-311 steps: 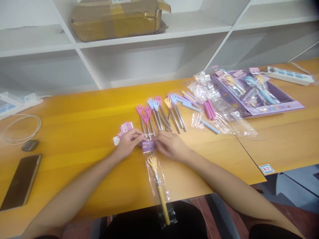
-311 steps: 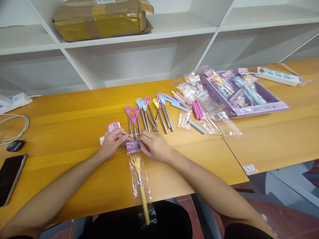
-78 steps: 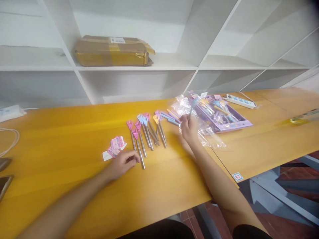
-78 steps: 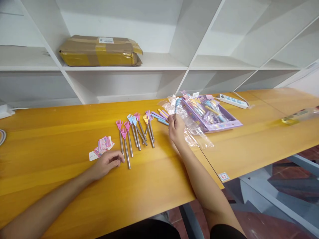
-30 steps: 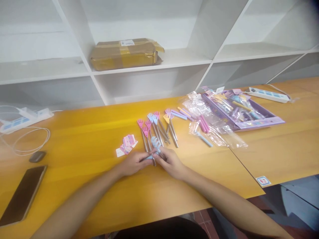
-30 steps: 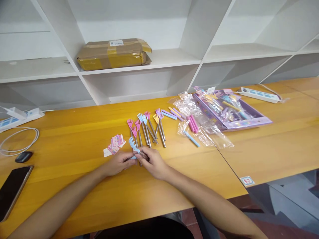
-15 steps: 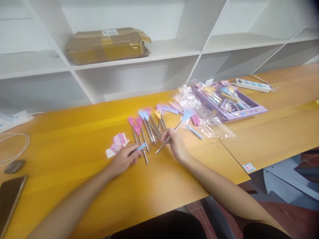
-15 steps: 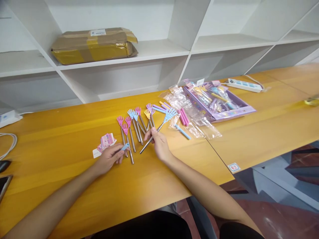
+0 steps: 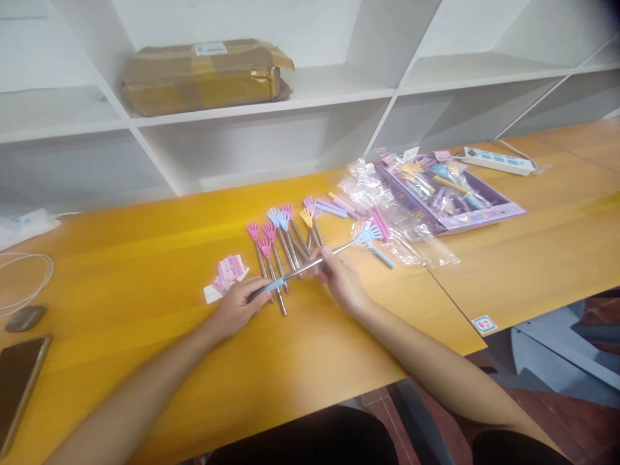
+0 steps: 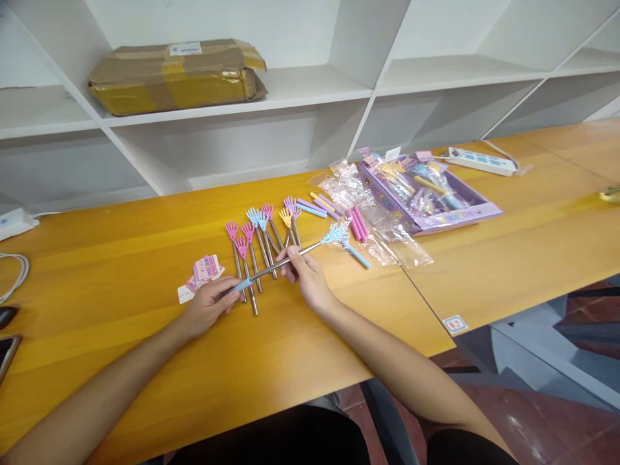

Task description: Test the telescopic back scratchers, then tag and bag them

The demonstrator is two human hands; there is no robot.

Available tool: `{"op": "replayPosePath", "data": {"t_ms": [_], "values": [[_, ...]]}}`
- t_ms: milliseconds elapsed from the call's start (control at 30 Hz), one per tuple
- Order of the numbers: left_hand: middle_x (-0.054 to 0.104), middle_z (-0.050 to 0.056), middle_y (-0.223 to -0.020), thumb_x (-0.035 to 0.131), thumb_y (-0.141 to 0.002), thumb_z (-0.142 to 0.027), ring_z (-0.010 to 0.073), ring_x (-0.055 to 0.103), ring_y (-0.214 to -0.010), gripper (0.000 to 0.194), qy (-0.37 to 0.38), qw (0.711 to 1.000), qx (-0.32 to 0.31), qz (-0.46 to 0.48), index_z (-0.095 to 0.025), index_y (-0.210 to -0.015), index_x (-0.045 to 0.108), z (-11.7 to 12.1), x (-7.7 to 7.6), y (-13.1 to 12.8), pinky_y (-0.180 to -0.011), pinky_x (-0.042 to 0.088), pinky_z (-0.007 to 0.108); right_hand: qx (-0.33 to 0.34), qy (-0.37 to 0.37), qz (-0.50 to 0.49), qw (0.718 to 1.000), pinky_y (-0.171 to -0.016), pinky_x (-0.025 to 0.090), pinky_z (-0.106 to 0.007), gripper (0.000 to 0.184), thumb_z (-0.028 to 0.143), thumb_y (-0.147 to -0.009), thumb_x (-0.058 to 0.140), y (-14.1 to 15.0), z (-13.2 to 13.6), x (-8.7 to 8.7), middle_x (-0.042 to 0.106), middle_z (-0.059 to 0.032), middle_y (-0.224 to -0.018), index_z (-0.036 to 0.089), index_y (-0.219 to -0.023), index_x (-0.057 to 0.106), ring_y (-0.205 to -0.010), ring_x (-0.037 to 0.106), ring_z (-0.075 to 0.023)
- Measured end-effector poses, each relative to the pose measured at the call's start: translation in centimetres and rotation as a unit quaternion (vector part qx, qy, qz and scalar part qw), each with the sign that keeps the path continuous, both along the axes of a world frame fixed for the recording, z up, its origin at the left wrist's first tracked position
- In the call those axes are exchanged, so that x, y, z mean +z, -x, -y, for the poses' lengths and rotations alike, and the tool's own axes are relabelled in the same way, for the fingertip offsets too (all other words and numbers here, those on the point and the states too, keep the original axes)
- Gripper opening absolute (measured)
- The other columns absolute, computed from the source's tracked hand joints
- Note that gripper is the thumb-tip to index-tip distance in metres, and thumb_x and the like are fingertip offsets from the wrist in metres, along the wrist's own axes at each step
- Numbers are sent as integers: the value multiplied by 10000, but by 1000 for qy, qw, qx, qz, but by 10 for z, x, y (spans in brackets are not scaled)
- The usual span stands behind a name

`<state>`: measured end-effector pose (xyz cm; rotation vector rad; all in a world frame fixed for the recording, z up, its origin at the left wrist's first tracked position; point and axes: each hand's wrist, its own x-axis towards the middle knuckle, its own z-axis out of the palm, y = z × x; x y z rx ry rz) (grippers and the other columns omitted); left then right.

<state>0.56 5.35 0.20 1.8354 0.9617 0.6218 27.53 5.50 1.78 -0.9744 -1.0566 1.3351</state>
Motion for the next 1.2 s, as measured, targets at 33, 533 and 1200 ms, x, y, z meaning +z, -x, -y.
{"op": "replayPosePath", "data": {"t_ms": [33,533,1200], "values": [[694,17,-924,531,-1101,-449,135,592,-705,339,-11,1000,3,-4,-247,-1242,763,0,0,0,-695,475,273,-2,-6,6,1000,-575,303,-292,474,671,-1002,642,0,0,0,554,26,-666,217,-885,713,-569,411,-117],[733,55,-1050,597,-1076,-371,198,656,-915,316,-96,992,84,0,-283,-1325,770,1,-4,0,-784,502,320,30,-100,122,987,-572,425,-296,446,629,-1035,621,-3,7,4,662,-6,-721,219,-953,776,-582,510,-131],[734,50,-1046,562,-1053,-247,156,605,-785,322,-162,980,116,-11,-272,-1289,779,5,0,-1,-671,462,272,-58,-38,3,998,-526,338,-296,517,725,-962,576,-19,-20,-2,570,3,-802,237,-1028,734,-549,384,-114]]}}
